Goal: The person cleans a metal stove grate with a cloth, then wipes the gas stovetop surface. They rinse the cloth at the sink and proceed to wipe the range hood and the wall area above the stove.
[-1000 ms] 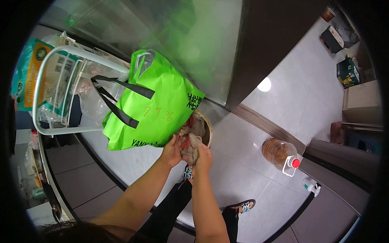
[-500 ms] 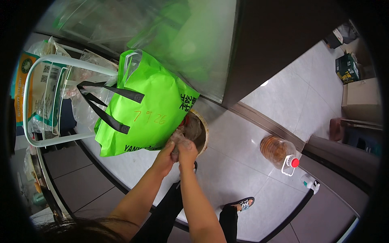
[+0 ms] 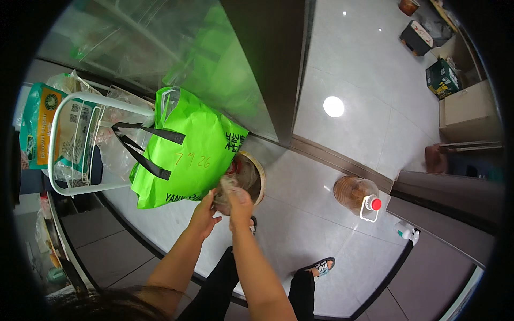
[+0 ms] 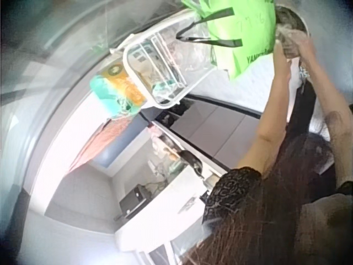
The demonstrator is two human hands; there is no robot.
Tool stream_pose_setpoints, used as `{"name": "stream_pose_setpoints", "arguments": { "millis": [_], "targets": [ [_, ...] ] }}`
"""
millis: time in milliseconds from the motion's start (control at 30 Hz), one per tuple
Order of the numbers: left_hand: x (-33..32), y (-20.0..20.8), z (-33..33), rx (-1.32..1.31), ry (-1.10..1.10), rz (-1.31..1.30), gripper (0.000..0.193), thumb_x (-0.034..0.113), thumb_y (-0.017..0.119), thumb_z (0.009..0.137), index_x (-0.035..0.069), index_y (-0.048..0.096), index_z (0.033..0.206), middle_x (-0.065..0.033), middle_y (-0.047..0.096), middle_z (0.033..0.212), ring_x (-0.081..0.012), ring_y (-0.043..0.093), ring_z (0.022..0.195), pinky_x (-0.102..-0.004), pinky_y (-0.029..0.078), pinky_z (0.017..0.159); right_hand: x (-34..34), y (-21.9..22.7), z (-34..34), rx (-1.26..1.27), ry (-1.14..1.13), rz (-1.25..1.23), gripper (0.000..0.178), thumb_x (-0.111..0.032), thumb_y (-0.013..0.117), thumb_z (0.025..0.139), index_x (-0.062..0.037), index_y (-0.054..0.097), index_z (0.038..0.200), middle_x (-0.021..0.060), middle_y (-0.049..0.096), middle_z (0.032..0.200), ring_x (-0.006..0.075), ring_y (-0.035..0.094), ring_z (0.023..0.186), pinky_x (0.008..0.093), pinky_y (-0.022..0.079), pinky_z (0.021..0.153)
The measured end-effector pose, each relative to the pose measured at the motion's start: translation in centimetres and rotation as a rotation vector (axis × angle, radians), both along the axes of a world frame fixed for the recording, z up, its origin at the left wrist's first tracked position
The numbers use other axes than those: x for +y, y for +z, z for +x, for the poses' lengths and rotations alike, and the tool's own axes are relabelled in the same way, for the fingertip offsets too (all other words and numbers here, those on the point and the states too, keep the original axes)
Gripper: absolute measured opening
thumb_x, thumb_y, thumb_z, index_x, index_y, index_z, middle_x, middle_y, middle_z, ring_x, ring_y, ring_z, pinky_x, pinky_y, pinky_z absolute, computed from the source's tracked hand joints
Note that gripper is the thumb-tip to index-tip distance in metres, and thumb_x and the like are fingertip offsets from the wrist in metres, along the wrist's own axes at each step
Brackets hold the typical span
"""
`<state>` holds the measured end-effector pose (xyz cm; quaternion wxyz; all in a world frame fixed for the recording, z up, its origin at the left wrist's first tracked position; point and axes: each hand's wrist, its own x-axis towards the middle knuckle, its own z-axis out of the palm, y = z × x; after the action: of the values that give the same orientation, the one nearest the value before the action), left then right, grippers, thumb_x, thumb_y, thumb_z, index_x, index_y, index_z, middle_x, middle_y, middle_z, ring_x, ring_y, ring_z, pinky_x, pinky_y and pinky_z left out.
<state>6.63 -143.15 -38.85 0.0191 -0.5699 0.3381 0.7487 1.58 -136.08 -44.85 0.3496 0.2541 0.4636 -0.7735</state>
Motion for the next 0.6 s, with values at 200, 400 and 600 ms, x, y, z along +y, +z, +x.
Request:
{"name": "stream_pose_setpoints", "arguments": {
  "millis": [200, 400, 600],
  "targets": [
    [1.5, 3.5, -0.4, 0.207, -0.048, -0.137, 0.045, 0.034, 0.048, 0.098, 0.009, 0.043, 0.136, -0.0069, 0.052, 0.130, -0.0215, 0.053, 0.115, -0.0382, 0.046, 0.087, 2.3, 1.7, 0.2, 0.443, 0.201, 0.422, 0.022, -0.014, 0.069, 0.083, -0.0032, 0.064, 0.101, 0.0036, 0.065, 0.094, 0.0116, 0.060, 0.088, 0.0251, 0.047, 0.077],
    [1.3, 9.7, -0.4, 0.210, 0.000, 0.008, 0.044, 0.033, 0.044, 0.099, 0.005, 0.045, 0.133, -0.0095, 0.054, 0.128, -0.0211, 0.054, 0.114, -0.0370, 0.044, 0.094, 3.4, 12.3, 1.7, 0.350, 0.155, 0.065, 0.020, -0.018, 0.070, 0.080, -0.0027, 0.065, 0.093, 0.0070, 0.066, 0.093, 0.0167, 0.061, 0.087, 0.0290, 0.047, 0.080],
    [7.8, 19.2, -2.6, 0.430, -0.389, 0.074, 0.039, 0.037, 0.044, 0.099, 0.011, 0.052, 0.127, -0.0041, 0.058, 0.121, -0.0204, 0.056, 0.111, -0.0421, 0.046, 0.091, 13.1, 16.3, 0.6, 0.403, -0.313, 0.594, 0.020, -0.013, 0.064, 0.085, -0.0004, 0.063, 0.101, 0.0074, 0.066, 0.095, 0.0152, 0.061, 0.087, 0.0289, 0.049, 0.079]
  ]
}}
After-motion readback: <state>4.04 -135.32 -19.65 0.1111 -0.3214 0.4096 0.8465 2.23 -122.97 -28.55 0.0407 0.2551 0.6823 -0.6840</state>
